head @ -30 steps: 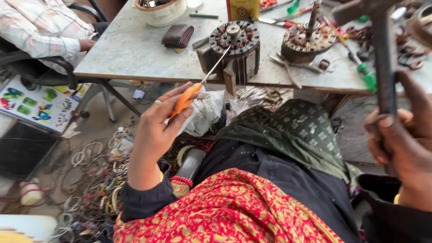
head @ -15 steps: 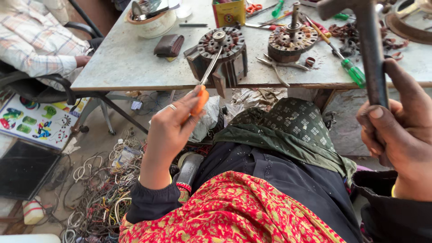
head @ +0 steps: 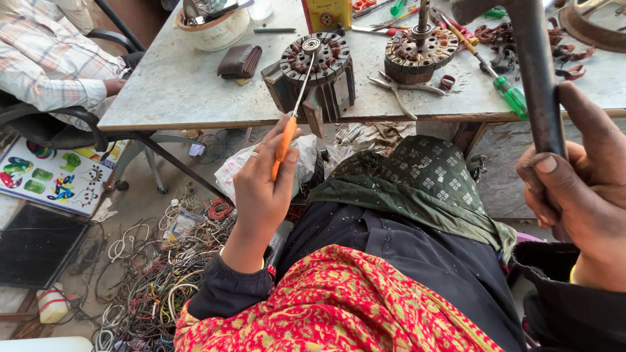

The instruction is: The person uses orange-handled scissors and a hammer to remove copper windings from a motor stator. They then use a screwdriver to pry out remaining copper pieces from the stator slots.

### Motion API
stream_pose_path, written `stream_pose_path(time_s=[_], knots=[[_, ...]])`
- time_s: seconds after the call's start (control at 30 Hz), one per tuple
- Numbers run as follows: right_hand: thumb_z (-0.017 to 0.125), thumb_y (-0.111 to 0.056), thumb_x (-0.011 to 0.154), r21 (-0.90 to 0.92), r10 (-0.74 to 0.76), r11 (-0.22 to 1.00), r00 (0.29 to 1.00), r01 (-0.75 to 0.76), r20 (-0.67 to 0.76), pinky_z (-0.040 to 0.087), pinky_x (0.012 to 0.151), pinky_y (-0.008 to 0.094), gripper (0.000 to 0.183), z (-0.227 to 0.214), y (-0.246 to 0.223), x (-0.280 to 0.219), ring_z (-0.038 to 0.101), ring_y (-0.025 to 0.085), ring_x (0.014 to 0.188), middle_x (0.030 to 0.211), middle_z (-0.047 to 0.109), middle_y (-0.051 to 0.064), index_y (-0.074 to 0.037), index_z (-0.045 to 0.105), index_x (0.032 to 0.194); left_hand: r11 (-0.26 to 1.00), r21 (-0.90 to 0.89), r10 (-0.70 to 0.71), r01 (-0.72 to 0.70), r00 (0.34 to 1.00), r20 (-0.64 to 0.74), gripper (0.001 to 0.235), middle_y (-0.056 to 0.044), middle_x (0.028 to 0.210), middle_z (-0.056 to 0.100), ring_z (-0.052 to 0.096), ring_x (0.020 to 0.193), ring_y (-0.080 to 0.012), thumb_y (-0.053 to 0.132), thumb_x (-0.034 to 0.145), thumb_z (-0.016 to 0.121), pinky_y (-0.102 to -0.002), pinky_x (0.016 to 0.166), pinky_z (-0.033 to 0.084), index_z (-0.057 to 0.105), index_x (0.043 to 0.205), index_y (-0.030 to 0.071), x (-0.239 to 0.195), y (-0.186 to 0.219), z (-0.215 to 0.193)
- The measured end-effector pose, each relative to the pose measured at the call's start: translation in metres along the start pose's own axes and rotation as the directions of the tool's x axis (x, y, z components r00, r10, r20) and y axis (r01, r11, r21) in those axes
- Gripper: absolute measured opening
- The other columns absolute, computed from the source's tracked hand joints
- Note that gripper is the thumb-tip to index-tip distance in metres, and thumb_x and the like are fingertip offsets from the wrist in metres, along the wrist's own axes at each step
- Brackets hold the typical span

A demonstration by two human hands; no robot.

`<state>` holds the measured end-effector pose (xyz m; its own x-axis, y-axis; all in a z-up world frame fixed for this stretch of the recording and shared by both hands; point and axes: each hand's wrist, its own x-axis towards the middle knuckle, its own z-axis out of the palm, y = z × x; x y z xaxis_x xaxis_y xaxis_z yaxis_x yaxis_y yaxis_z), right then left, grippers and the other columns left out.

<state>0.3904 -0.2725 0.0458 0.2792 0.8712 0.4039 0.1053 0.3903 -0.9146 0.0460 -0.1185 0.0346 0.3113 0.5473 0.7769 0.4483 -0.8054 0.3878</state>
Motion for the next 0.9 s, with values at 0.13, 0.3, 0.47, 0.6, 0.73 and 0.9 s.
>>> stream_pose_path(time_s=[0.13,0.3,0.47,0.6,0.73,0.9], knots=[[0.059,-0.02,0.104,0.017,-0.073,0.997,0.994,0.072,0.087,0.036,0.038,0.02,0.073,-0.017,0.024,-0.001,0.044,0.005,0.043,0.075,0.053,0.006,-0.012,0.029,0.17,0.997,0.052,-0.062,0.063,0.998,-0.014,0.029,-0.016,0.139,0.069,0.075,0.114,-0.0307,0.016,0.107,0.062,-0.037,0.09,0.061,0.064,0.134,0.006,0.001,0.002,0.004],[0.058,-0.032,0.102,-0.056,0.153,0.987,0.987,-0.151,0.037,0.03,0.036,0.025,0.049,-0.02,0.071,0.025,0.04,0.01,0.039,0.066,0.046,0.008,-0.005,0.044,0.14,0.979,0.201,0.032,-0.043,0.998,0.058,0.045,-0.023,0.136,0.065,0.073,0.096,-0.039,0.025,0.101,0.07,-0.044,0.076,0.059,0.058,0.139,0.004,0.003,0.017,0.029],[0.056,-0.037,0.104,-0.068,0.165,0.984,0.986,-0.163,0.013,0.031,0.037,0.025,0.036,-0.02,0.076,0.038,0.039,0.009,0.04,0.063,0.043,0.005,-0.004,0.048,0.117,0.994,0.105,0.008,-0.012,0.999,0.035,0.04,-0.024,0.141,0.065,0.074,0.095,-0.038,0.026,0.099,0.069,-0.042,0.076,0.06,0.06,0.135,0.009,0.005,0.023,0.039],[0.054,-0.04,0.105,-0.146,0.223,0.961,0.971,-0.234,-0.089,0.031,0.038,0.025,0.037,-0.039,0.052,0.003,0.038,0.009,0.041,0.061,0.041,0.003,-0.004,0.051,0.099,0.996,0.031,-0.087,0.089,0.995,-0.041,0.048,-0.019,0.126,0.071,0.074,0.101,-0.0382,0.026,0.099,0.068,-0.042,0.079,0.06,0.057,0.142,0.006,0.004,0.017,0.023],[0.054,-0.041,0.109,-0.134,0.187,0.971,0.977,-0.2,-0.099,0.031,0.041,0.025,0.045,-0.064,0.063,-0.023,0.039,0.008,0.041,0.062,0.04,0.001,-0.005,0.049,0.084,0.991,-0.082,-0.114,0.109,0.992,-0.061,0.039,-0.016,0.122,0.074,0.076,0.108,-0.0328,0.026,0.112,0.059,-0.037,0.086,0.06,0.052,0.146,0.009,0.003,0.003,0.009],[0.064,-0.031,0.104,0.063,0.25,0.753,0.374,-0.655,0.893,0.054,0.056,0.051,0.044,-0.167,0.138,0.055,0.061,0.036,0.054,0.064,0.057,0.023,0.001,0.05,0.078,0.969,-0.139,-0.221,0.205,0.969,-0.113,0.03,-0.01,0.115,0.077,0.08,0.098,-0.0214,0.029,0.117,0.053,-0.033,0.08,0.062,0.049,0.14,0.011,-0.002,-0.024,0.006]])
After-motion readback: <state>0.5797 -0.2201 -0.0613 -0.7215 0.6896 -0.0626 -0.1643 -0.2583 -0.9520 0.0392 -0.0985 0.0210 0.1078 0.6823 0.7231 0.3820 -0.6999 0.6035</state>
